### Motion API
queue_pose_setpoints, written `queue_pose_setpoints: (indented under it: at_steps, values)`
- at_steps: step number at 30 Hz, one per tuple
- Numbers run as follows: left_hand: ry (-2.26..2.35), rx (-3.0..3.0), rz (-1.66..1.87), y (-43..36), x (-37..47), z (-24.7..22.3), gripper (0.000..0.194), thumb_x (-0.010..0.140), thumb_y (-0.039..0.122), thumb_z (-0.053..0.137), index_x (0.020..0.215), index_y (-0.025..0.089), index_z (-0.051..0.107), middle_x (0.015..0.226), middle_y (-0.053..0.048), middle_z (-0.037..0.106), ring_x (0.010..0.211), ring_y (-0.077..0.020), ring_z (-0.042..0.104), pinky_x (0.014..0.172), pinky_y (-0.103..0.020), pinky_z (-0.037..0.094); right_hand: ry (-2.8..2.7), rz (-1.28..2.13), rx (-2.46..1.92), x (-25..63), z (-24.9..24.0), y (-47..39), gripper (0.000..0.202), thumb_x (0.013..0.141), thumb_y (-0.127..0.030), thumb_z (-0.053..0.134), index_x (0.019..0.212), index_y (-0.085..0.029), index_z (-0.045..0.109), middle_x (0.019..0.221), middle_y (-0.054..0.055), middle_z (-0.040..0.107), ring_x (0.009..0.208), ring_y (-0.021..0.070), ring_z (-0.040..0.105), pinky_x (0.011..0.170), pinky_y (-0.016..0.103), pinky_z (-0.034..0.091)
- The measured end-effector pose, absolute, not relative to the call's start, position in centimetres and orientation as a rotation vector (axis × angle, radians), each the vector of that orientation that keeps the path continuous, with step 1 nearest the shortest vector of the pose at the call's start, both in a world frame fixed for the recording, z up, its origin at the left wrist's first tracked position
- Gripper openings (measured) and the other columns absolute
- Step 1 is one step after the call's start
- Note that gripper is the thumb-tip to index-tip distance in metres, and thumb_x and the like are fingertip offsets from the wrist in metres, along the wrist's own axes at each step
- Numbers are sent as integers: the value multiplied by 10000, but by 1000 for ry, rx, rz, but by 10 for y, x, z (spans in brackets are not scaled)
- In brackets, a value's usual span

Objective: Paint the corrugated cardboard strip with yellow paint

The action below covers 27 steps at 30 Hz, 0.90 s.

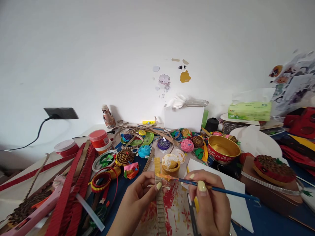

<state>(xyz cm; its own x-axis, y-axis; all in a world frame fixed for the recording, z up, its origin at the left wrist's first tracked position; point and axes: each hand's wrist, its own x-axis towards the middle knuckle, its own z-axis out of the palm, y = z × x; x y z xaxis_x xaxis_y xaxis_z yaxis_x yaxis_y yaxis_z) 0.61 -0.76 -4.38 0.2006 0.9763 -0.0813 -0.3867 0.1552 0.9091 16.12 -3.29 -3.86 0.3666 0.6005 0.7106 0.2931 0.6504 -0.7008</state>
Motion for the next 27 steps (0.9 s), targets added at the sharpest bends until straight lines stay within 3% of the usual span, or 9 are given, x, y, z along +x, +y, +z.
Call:
queue_pose_setpoints:
  at_steps: [13,27]
  values:
    - [897,923,1078,-6,4,-30,366,565,391,800,758,151,603,682,40,601,621,-88,562,596,-196,403,-1293,263,-919,162,-38,-34,194,913,-162,382,948,-209,568,820,15,571,501,64,517,467,221,434]
    - [895,976,1030,-6,5,-31,315,625,362,757,769,148,577,701,29,586,646,-107,550,620,-229,395,-1277,257,-937,162,-38,-34,185,916,-170,383,943,-211,562,839,15,571,500,55,512,460,216,420]
